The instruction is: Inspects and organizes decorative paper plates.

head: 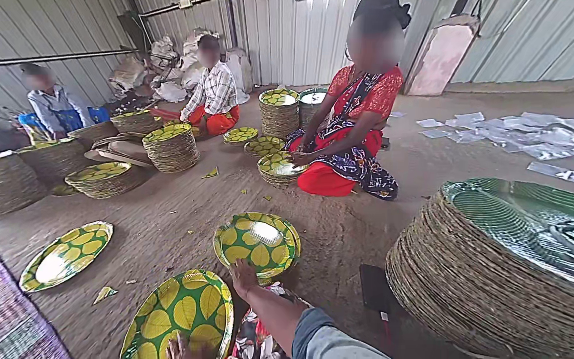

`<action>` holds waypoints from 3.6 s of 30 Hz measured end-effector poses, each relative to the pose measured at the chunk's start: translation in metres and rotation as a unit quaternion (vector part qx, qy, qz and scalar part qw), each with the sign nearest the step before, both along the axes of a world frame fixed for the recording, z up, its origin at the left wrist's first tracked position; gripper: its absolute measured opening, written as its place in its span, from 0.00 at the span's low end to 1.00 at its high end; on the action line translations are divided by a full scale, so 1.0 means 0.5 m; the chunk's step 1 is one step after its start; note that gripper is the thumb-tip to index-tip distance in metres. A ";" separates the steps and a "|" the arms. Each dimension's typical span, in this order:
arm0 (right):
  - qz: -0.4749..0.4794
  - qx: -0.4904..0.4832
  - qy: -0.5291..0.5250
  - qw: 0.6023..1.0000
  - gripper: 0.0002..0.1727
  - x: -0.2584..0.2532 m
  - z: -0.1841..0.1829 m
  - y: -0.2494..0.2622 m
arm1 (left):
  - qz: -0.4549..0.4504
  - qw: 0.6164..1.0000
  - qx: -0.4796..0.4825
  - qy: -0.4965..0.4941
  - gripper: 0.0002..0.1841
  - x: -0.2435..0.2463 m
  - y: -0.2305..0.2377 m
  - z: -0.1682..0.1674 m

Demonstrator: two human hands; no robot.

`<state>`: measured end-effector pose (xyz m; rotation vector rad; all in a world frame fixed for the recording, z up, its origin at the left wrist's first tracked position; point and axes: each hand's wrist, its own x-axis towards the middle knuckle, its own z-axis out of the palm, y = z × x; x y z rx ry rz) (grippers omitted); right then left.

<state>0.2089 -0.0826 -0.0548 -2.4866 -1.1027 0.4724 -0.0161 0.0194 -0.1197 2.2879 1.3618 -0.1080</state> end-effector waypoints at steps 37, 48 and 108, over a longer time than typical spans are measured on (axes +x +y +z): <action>0.101 -0.012 0.126 0.987 0.31 -0.004 -0.037 0.004 | 0.412 0.765 -0.201 -0.452 0.26 -0.074 0.038 0.131; 0.077 0.082 0.085 0.990 0.32 -0.015 -0.025 0.015 | 0.630 0.402 0.042 -0.663 0.32 -0.156 0.066 0.242; 0.037 0.049 -0.126 0.990 0.20 -0.008 -0.018 0.021 | -0.041 0.987 -0.137 0.073 0.34 0.013 0.001 0.072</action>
